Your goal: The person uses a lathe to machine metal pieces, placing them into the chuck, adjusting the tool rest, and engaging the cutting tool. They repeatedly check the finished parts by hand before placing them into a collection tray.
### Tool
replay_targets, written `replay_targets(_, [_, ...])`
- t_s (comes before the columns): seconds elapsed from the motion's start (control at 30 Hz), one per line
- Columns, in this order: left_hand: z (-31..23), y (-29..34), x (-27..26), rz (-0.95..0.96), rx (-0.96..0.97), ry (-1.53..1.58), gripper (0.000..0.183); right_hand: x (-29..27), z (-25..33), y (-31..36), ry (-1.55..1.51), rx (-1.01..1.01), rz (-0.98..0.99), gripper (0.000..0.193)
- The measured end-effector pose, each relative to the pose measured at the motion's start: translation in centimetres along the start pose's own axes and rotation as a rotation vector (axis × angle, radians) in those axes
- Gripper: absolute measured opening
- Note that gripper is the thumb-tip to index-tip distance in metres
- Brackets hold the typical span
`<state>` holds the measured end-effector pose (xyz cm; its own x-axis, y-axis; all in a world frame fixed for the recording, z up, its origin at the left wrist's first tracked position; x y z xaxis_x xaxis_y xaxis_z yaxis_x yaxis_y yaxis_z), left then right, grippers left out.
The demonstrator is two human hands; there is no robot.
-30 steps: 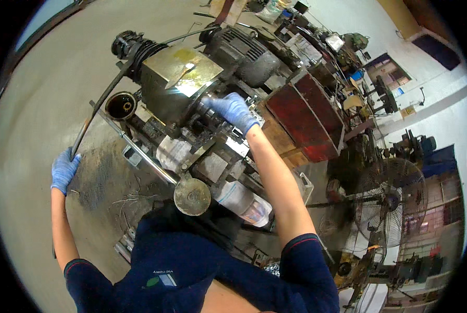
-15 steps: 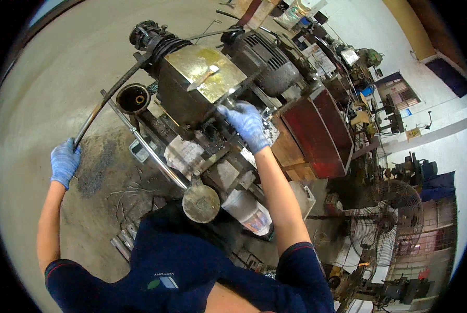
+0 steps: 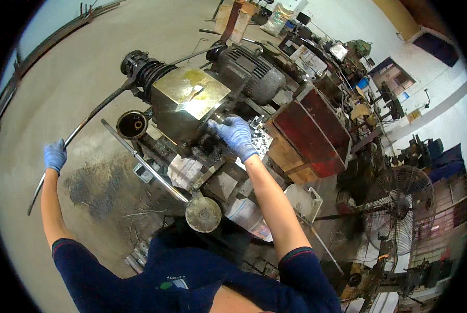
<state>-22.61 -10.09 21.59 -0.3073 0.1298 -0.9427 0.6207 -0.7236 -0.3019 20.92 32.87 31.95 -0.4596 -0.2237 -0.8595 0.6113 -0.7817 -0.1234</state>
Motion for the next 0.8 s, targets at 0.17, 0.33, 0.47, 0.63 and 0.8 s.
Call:
replay_targets(0.17, [-2.5, 1.9, -1.5, -0.122, 0.104, 0.082, 0.011, -0.9, -0.4, 1.2, -0.002, 0.031, 0.064, 0.047])
replay_targets(0.33, [3.2, -0.7, 2.8, -0.135, 0.119, 0.039, 0.013, -1.6, -0.3, 1.5, -0.001, 0.081, 0.050, 0.050])
replay_targets(0.47, [2.0, -2.8, 2.8, 0.122, -0.055, -0.019, 0.023, -2.3, -0.7, 1.9, 0.019, -0.018, -0.023, 0.049])
replay_targets(0.63, [-10.4, -4.2, -10.8, -0.113, -0.049, 0.557, 0.035, -10.3, 2.7, 9.8, 0.018, -0.171, -0.296, 0.039])
replay_targets(0.8, [-29.1, -4.7, -21.1, -0.216, 0.182, 1.082, 0.054, -11.8, -5.9, 17.6, -0.094, 0.067, -0.246, 0.028])
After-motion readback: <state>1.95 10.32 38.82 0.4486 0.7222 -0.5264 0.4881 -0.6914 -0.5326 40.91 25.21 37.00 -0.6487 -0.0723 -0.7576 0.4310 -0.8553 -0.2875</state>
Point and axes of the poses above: each hand's wrist, its own y-axis away from the middle knuckle, its own x-axis out of the palm, z = x × y, the point moved 10 cm from there along -y, towards the middle knuckle, and after that the axes turned 10 degrees about y, right-handed, at the moved point
